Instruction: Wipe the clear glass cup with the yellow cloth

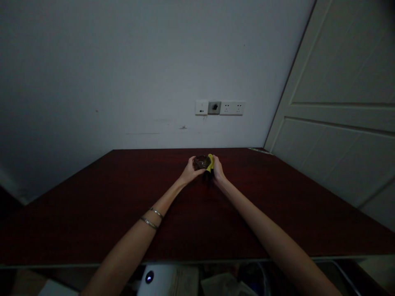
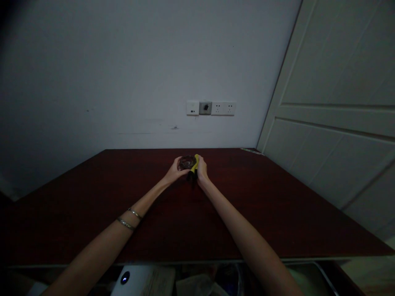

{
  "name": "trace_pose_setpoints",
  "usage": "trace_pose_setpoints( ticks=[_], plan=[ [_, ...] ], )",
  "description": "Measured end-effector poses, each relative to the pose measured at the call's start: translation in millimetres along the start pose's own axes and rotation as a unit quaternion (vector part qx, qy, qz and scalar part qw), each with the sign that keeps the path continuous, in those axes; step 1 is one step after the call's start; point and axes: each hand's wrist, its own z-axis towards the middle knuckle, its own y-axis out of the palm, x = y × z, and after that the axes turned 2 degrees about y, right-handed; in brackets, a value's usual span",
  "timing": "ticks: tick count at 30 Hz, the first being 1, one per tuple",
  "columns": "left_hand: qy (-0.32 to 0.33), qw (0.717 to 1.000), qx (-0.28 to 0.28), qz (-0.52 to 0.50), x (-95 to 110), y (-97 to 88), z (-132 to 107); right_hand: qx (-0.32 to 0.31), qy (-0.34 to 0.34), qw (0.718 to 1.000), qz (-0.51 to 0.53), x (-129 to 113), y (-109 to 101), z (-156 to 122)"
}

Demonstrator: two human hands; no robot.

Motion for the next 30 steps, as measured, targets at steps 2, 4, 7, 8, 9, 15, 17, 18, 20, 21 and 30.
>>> trace_pose_setpoints(
  ticks=[2, 4, 7, 8, 9, 15, 17, 18, 20, 21, 30],
  plan=[
    [-0.005, 1.0, -0.012, -0.007, 5.0, 2.7, -1.6, 0.013, 0.014, 1.0, 0.007, -6.8, -3.9, 2.9],
    [-0.011, 1.0, -0.017, -0.008, 8.2, 4.0, -2.1, 0.018, 0.028, 0.999, 0.013, -12.9, -6.9, 5.3],
    [-0.021, 1.0, -0.016, -0.003, 9.8, 2.9, -1.8, 0.013, 0.044, 0.999, 0.015, -18.2, -8.9, 7.4],
    [-0.024, 1.0, -0.016, 0.0, 10.1, 2.1, -1.8, 0.01, 0.049, 0.999, 0.015, -18.8, -9.1, 7.7],
    [-0.026, 0.999, -0.018, 0.002, 10.3, 1.4, -1.9, 0.008, 0.053, 0.998, 0.016, -19.0, -9.1, 7.9],
    [-0.022, 0.999, -0.032, 0.002, 9.3, 1.1, -2.6, -0.001, 0.054, 0.998, 0.025, -14.7, -5.5, 3.6],
    [-0.02, 1.0, -0.019, 0.003, 5.6, 1.1, -1.6, -0.003, 0.048, 0.998, 0.033, -11.7, -1.8, 0.4],
    [-0.02, 1.0, -0.011, 0.004, 3.4, 0.7, -0.9, -0.002, 0.044, 0.998, 0.037, -10.0, 0.4, -1.3],
    [-0.022, 1.0, 0.001, 0.005, -0.1, -0.7, 0.0, 0.0, 0.039, 0.998, 0.043, -6.4, 4.3, -4.2],
    [-0.024, 1.0, 0.003, 0.005, -0.9, -1.5, 0.2, 0.002, 0.039, 0.998, 0.044, -4.9, 5.6, -5.2],
    [-0.036, 0.997, -0.066, -0.018, 12.3, 2.3, -5.4, 0.012, 0.07, 0.997, 0.03, -12.5, -4.2, -1.4]
  ],
)
